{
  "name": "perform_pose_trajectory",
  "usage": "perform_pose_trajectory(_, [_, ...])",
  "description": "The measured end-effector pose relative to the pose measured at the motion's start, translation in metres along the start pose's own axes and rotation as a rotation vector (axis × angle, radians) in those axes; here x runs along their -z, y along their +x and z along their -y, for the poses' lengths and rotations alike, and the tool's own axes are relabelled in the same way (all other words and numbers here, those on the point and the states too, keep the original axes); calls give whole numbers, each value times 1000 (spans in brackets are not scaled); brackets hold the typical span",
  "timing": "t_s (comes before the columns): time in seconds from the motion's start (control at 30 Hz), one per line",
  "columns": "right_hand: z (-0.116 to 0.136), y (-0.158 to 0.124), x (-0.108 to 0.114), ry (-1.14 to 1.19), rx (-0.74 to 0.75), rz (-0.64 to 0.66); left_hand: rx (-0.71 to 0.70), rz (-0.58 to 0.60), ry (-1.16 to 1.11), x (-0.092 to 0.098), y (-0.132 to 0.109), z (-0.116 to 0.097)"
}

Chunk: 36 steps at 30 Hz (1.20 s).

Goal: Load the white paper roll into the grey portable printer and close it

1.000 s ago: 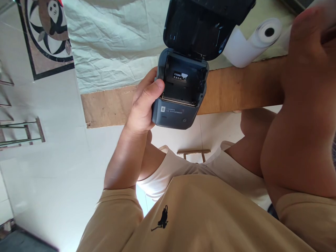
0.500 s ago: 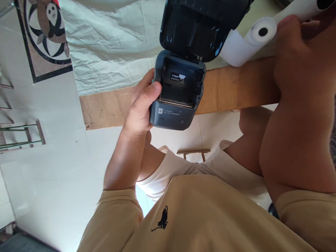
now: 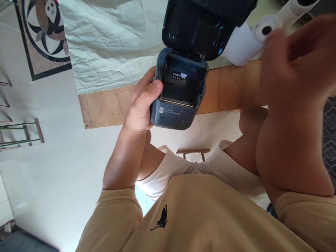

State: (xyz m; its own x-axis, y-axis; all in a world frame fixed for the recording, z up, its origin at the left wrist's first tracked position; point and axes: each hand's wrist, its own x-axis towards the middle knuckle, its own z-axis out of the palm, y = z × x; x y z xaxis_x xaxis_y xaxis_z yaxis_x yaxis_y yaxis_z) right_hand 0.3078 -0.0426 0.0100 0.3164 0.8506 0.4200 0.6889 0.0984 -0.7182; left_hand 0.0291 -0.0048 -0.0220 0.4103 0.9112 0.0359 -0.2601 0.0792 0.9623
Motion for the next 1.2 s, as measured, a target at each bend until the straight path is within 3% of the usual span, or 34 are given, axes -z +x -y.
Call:
perform_pose_trajectory(0.1, [7, -5, -8, -103, 258, 145, -27, -21, -8, 1, 1, 2])
perform_pose_trajectory(0.2, [6, -7, -14, -72, 212, 176, -4, -41, -29, 3, 3, 3])
perform_pose_trajectory(0.37, [9, -9, -15, -47, 178, 112, -1, -19, -33, -2, 2, -2])
perform_pose_trajectory(0.63, [17, -9, -16, -156, 112, 295, 23, 45, -16, -3, 2, -3])
perform_pose_trajectory(0.83, [14, -5, -19, -137, 183, 216, 27, 86, -26, 0, 3, -5])
perform_pose_trajectory(1.1, [16, -3, -16, -148, 141, 310, 11, 92, -11, 1, 4, -5])
perform_pose_trajectory(1.2, [16, -5, -17, -131, 141, 267, -3, 71, -30, -1, 4, -4])
